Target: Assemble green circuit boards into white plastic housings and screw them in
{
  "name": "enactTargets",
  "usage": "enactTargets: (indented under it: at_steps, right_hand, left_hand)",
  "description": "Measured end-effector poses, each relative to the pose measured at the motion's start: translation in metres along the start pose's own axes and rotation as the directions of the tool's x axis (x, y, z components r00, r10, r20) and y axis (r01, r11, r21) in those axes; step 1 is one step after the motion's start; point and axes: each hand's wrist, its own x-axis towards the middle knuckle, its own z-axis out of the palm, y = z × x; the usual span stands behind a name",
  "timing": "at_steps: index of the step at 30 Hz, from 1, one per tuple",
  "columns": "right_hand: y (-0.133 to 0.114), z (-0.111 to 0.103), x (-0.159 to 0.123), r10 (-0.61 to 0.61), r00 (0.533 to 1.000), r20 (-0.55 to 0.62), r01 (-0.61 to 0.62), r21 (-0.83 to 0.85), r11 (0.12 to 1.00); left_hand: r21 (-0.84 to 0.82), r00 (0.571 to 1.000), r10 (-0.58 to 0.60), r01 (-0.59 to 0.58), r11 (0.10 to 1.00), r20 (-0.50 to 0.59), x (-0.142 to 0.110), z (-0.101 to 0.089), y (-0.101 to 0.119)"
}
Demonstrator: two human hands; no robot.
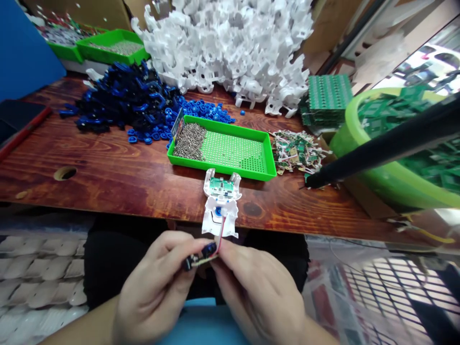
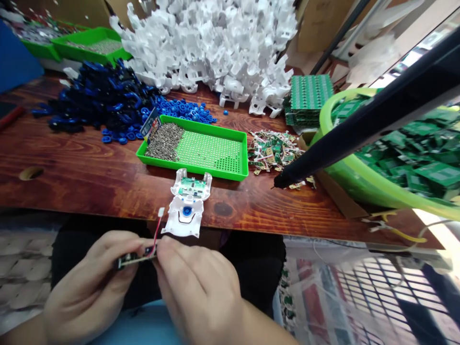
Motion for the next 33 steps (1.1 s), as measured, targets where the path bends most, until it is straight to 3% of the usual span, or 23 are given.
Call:
enactTargets:
  at_steps: [3,5,10,17,23,27,30,33]
  right_hand:
    - [0.003,0.0,-0.003,-0.036,0.997,-0.068,0.036,-0.001,0.999]
    - [0.006,-0.002,-0.005,-0.077,0.995,-0.064,0.077,-0.002,0.997]
    - [0.013,-0.01,-0.007,-0.153,0.986,0.06,0.154,-0.013,0.988]
    - [0.01,-0.009,-0.013,-0.186,0.982,-0.017,0.186,-0.03,0.982]
    - [0.01,-0.009,-0.011,-0.194,0.981,0.015,0.194,0.027,0.981]
    - [0.007,-0.003,-0.01,-0.158,0.987,-0.022,0.159,0.037,0.987]
    - [0.005,0.004,-0.009,-0.115,0.993,-0.025,0.116,0.058,0.991]
    - [0.003,0.009,-0.006,-0.065,0.996,-0.065,0.074,0.151,0.986]
  left_hand:
    - [0.052,0.984,0.167,-0.17,0.984,0.059,-0.009,-0.003,-0.004]
    - [0.051,0.977,0.211,-0.212,0.976,0.024,-0.014,0.002,-0.005]
    - [0.112,0.95,0.197,-0.174,0.978,-0.243,-0.021,0.024,-0.001]
    - [0.145,0.932,0.216,-0.181,0.973,-0.291,-0.022,0.027,0.001]
    - [0.164,0.944,0.224,-0.187,0.969,-0.242,-0.027,0.02,0.0]
    - [0.212,0.971,0.226,-0.205,0.956,-0.08,-0.03,0.005,0.0]
    - [0.194,0.966,0.258,-0.26,0.946,0.037,-0.026,-0.006,0.0]
    - [0.118,0.98,0.196,-0.199,0.973,0.035,-0.017,-0.008,0.0]
